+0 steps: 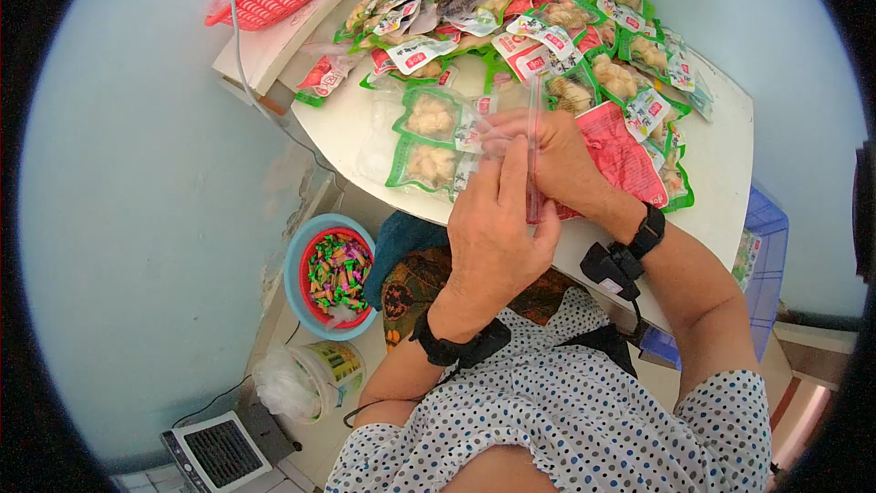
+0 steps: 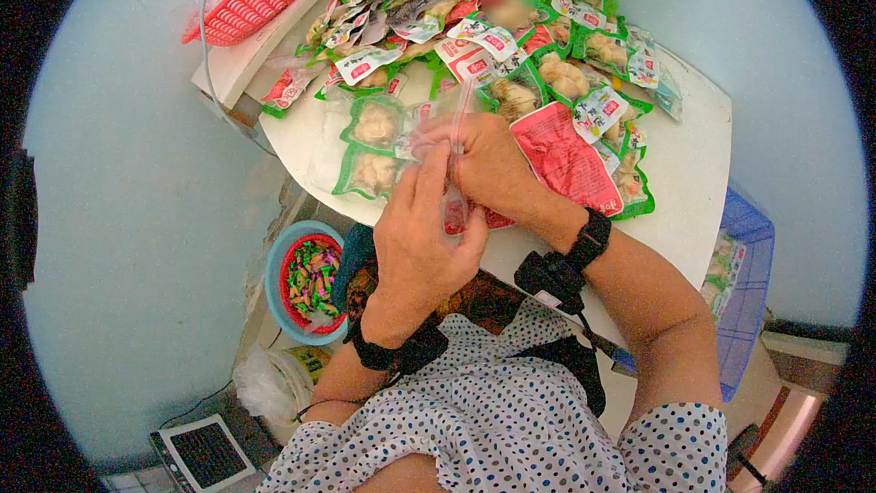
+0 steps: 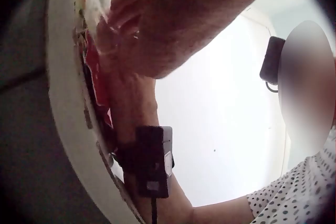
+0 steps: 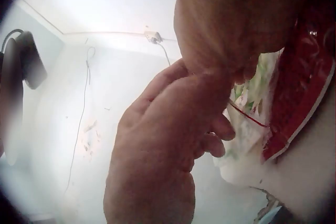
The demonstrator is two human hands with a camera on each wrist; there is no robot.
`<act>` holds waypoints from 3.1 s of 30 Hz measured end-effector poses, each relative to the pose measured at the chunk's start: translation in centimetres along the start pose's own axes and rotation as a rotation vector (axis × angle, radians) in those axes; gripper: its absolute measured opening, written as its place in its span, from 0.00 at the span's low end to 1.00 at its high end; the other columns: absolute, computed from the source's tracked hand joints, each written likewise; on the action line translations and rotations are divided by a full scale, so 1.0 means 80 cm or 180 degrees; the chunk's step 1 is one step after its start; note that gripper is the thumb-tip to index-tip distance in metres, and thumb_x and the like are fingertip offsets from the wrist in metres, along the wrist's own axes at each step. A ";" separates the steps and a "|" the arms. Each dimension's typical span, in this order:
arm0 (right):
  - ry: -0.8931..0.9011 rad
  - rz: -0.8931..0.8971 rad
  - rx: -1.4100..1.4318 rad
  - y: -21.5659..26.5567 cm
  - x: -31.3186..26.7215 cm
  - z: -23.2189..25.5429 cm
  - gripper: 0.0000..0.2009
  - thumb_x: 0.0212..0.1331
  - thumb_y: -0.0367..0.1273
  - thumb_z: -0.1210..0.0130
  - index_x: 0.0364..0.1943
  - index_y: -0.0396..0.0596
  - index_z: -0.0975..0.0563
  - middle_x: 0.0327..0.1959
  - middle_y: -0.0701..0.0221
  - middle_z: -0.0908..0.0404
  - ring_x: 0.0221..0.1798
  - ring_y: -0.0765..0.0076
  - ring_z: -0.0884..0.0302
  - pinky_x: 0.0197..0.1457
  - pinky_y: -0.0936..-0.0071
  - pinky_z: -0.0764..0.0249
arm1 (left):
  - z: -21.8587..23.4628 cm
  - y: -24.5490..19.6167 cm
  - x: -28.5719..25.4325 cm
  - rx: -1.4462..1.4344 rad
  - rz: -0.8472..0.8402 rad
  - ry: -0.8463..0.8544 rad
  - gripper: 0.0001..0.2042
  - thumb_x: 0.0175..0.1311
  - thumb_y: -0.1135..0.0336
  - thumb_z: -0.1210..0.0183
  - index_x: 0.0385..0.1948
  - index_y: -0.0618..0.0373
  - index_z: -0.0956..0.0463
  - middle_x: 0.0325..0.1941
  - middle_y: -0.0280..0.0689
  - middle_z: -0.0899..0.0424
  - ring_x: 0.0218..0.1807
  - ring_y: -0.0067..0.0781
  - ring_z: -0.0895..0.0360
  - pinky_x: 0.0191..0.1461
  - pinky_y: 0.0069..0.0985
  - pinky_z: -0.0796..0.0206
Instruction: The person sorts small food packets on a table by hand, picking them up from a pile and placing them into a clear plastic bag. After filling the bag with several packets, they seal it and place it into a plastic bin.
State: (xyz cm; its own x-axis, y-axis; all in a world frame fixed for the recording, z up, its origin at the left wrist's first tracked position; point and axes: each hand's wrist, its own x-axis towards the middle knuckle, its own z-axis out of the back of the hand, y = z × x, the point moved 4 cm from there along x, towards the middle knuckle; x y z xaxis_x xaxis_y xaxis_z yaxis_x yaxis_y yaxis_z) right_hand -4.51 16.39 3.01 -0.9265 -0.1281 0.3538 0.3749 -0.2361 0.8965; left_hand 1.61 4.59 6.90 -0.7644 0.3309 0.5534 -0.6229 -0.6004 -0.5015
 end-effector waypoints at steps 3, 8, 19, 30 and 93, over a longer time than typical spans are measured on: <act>0.0063 0.0053 -0.0007 -0.001 -0.001 0.000 0.09 0.54 0.28 0.42 0.38 0.43 0.16 0.42 0.60 0.14 0.47 0.60 0.16 0.52 0.68 0.23 | -0.006 0.003 -0.005 0.0203 0.0081 -0.0049 0.30 0.48 0.74 0.38 0.60 0.61 0.32 0.37 0.47 0.24 0.37 0.50 0.23 0.40 0.40 0.29; 0.0413 0.1374 -0.1486 0.015 -0.003 -0.004 0.18 0.52 0.29 0.42 0.50 0.45 0.21 0.56 0.57 0.22 0.56 0.51 0.23 0.60 0.62 0.28 | 0.004 0.007 -0.007 0.0009 0.0121 -0.0491 0.22 0.52 0.77 0.40 0.53 0.61 0.26 0.30 0.44 0.23 0.30 0.45 0.23 0.33 0.34 0.29; 0.1091 0.2127 -0.1992 0.010 -0.019 -0.035 0.18 0.57 0.39 0.46 0.51 0.51 0.23 0.61 0.66 0.28 0.65 0.46 0.35 0.69 0.49 0.39 | 0.004 0.001 -0.007 -0.0076 -0.0392 -0.0685 0.12 0.53 0.78 0.37 0.41 0.60 0.20 0.27 0.40 0.23 0.28 0.42 0.23 0.30 0.33 0.31; 0.1436 0.2467 -0.2095 -0.016 0.001 -0.058 0.19 0.53 0.37 0.45 0.51 0.50 0.23 0.64 0.65 0.31 0.68 0.47 0.37 0.68 0.50 0.36 | 0.008 -0.010 0.000 0.0010 -0.0670 -0.0415 0.12 0.51 0.76 0.37 0.39 0.59 0.20 0.25 0.38 0.26 0.27 0.41 0.24 0.29 0.34 0.33; -0.1212 -0.0351 -0.2256 0.018 -0.031 0.168 0.30 0.44 0.31 0.31 0.57 0.43 0.27 0.52 0.56 0.21 0.53 0.50 0.22 0.59 0.60 0.28 | 0.007 0.014 -0.003 -0.0299 0.0078 -0.0818 0.05 0.56 0.78 0.37 0.34 0.61 0.19 0.21 0.37 0.24 0.20 0.26 0.28 0.24 0.22 0.38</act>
State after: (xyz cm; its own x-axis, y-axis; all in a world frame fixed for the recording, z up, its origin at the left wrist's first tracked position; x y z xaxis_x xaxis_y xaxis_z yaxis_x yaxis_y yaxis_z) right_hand -2.11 29.31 6.99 -0.8586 0.2379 0.4542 0.0933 -0.7986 0.5946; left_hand 1.20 3.46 6.54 -0.7197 0.1141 0.6849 -0.6265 -0.5318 -0.5698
